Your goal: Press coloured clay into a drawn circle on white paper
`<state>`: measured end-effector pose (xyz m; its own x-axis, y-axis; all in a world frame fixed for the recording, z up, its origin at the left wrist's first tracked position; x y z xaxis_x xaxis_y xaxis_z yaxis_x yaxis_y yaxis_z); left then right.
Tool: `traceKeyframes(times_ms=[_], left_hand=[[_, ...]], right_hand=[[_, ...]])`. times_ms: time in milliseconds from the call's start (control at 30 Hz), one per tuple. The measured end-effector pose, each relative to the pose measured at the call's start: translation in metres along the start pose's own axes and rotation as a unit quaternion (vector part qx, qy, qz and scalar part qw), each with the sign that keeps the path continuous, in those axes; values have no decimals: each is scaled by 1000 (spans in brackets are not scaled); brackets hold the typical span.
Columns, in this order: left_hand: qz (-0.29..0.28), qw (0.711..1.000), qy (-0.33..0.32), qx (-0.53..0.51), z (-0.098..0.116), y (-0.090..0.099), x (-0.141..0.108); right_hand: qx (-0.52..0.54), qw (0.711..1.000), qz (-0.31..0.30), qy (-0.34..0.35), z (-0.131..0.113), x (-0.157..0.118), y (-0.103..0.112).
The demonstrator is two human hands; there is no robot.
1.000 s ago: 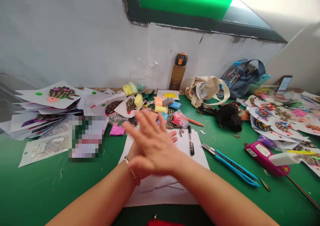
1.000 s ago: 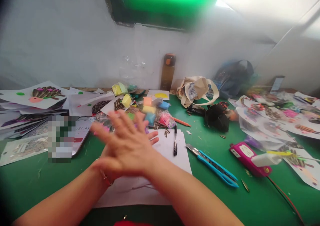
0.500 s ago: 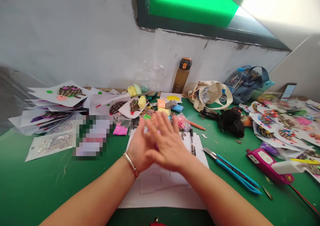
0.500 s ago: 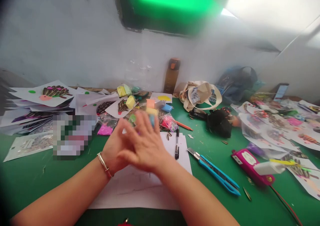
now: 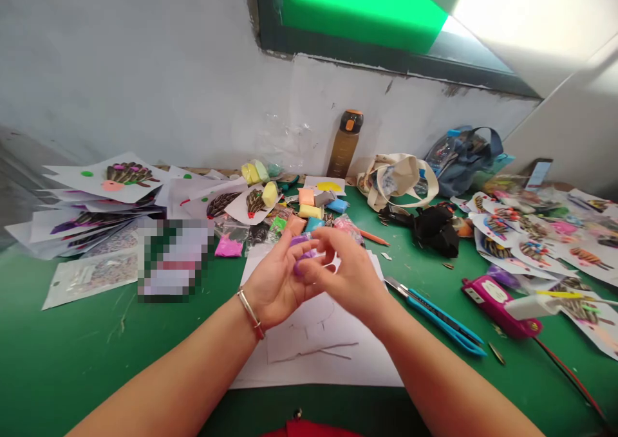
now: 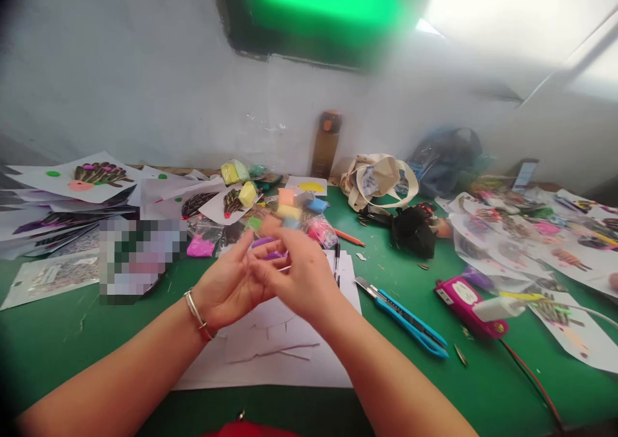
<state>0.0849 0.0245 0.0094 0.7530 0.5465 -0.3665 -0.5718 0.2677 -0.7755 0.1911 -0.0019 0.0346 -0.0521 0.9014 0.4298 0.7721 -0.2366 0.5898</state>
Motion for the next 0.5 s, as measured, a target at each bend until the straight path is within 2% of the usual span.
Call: traceKeyframes(times_ms=[67,133,200,333,433,500], left_hand=[[23,1000,-8,14,-2,-2,-4],[45,999,-18,25,-3,-3,-10],[51,998,-21,36,-2,-1,-17],[73,995,-17,68,-2,11,-25],[96,991,-34,91,-5,20,-23],[110,986,-51,115,-7,24,-20]], right_hand=[[-3,998,-59,-13,-6,-7,-6],[13,995,-85,-46,-4,-11,-10],[99,986,-96,-96,4,-13,-10],[336,920,-105,-171,18,-16,-11],[410,882,-88,-215,27,-20,-15],[422,873,-87,-229,31,-22,-19]])
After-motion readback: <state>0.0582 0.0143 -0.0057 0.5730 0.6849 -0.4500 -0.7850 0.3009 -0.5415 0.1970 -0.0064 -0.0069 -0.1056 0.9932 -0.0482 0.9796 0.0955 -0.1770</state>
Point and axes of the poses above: each hand's wrist, its own x-axis towards the middle knuckle, its own y-axis out of the back of the hand, z = x × y, the point moved 4 cm from there along x, towards the middle knuckle, and after that the axes turned 3 degrees about y, right-handed, at the moved point
